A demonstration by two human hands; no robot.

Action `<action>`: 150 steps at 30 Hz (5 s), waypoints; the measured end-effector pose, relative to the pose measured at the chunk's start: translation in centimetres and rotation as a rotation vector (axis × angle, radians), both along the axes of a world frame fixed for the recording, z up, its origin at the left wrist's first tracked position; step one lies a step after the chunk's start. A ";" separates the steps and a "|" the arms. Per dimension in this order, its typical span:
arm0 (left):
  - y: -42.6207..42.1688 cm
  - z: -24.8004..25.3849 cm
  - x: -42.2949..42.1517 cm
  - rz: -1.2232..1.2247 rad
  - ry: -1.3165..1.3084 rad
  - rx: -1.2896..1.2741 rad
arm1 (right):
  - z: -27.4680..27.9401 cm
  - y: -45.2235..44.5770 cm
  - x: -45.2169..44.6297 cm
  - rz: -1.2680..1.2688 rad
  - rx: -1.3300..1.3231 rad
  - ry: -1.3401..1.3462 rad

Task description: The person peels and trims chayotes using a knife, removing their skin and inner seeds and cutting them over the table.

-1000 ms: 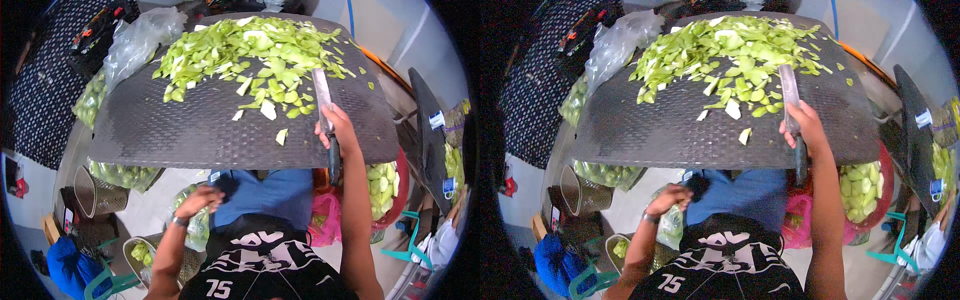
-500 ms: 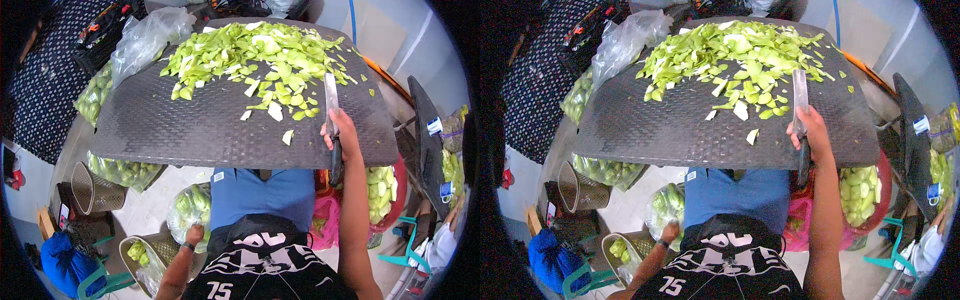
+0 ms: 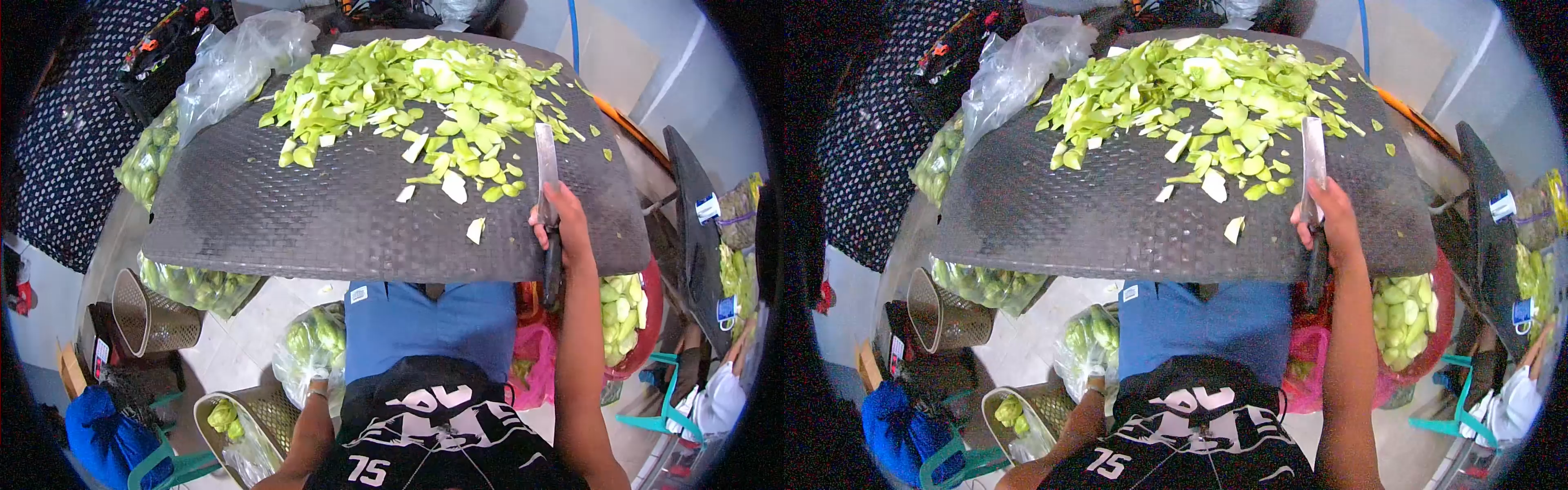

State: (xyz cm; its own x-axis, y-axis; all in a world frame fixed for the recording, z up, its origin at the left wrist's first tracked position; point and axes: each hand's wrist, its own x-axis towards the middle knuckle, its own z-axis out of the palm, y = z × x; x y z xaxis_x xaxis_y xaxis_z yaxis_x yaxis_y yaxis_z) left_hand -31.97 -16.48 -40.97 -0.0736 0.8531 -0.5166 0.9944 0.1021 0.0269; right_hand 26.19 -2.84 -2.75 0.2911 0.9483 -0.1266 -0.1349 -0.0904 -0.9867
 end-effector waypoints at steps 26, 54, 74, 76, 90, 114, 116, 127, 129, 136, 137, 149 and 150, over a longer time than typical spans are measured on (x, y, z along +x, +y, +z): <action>-4.5 -1.1 -5.2 0.257 -0.403 -0.410 | 0.3 -0.4 -0.1 -0.039 0.001 0.040; -3.6 13.8 -6.0 0.837 -1.416 -0.644 | 1.8 -5.7 -4.5 -0.009 -0.107 -0.983; 6.4 33.7 7.0 0.691 -1.986 -0.314 | 2.5 -5.9 -6.9 -0.039 -0.088 -0.927; 8.5 37.2 11.4 0.420 -1.926 -0.358 | 3.2 -5.5 -7.7 -0.002 -0.010 -0.871; 13.7 38.9 25.0 -0.372 -1.420 0.484 | 6.9 -7.7 -13.3 0.359 0.433 -1.085; 13.9 39.6 26.5 -0.297 -1.085 0.738 | 6.2 -4.9 -12.7 0.468 0.370 -0.834; 14.0 39.6 26.7 -0.319 -1.078 0.794 | 6.2 -4.6 -12.6 0.462 0.391 -0.868; 14.8 41.1 27.9 -0.337 -1.194 0.982 | 6.5 1.2 -9.7 0.400 -0.042 -0.448; 15.1 41.5 27.9 -0.250 -1.234 0.910 | 7.0 3.5 -8.6 0.331 -0.065 -0.593; 18.4 41.9 27.3 -0.171 -1.159 0.815 | 8.6 1.8 -11.2 0.312 0.121 -0.815; 18.6 41.8 27.2 -0.180 -1.213 0.761 | 8.7 1.1 -11.6 0.369 0.109 -0.790; 19.6 38.9 27.7 -0.251 -1.301 0.694 | 5.8 0.9 -11.8 0.382 0.393 -0.944; 19.6 38.9 27.8 -0.269 -1.261 0.743 | 5.7 1.1 -11.7 0.384 0.406 -0.921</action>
